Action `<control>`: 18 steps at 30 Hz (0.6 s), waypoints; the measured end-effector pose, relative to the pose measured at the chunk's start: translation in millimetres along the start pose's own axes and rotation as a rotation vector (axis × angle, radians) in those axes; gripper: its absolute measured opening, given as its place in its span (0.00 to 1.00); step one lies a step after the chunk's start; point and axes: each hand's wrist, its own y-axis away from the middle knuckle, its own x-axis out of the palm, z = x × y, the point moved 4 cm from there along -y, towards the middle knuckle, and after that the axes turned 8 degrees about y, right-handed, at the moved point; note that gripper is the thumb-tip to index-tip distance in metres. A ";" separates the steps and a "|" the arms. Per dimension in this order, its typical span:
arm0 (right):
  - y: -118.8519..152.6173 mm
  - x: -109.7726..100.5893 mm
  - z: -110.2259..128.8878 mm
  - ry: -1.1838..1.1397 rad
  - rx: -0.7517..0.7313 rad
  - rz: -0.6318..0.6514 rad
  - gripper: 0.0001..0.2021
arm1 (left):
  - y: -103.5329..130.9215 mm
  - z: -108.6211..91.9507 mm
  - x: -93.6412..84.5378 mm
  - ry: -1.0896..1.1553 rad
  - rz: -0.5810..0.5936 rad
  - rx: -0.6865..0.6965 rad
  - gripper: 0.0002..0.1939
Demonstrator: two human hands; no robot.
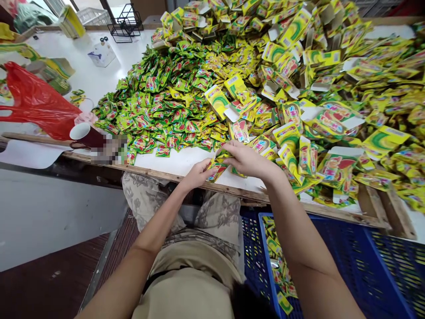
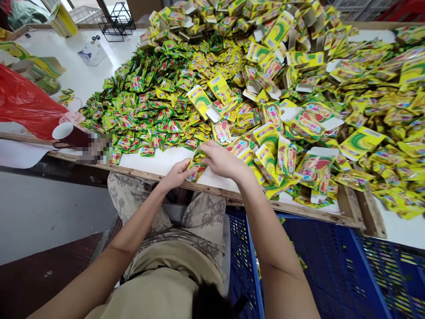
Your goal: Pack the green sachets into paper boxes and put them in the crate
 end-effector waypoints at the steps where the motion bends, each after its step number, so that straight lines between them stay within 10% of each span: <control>1: -0.5 -0.5 -2.0 -0.001 0.023 -0.032 0.05 | 0.0 0.9 -0.9 0.008 0.005 -0.002 0.16; 18: -1.1 9.5 -7.4 -0.230 0.186 -0.190 0.09 | -0.4 12.0 -5.9 0.259 0.001 -0.047 0.20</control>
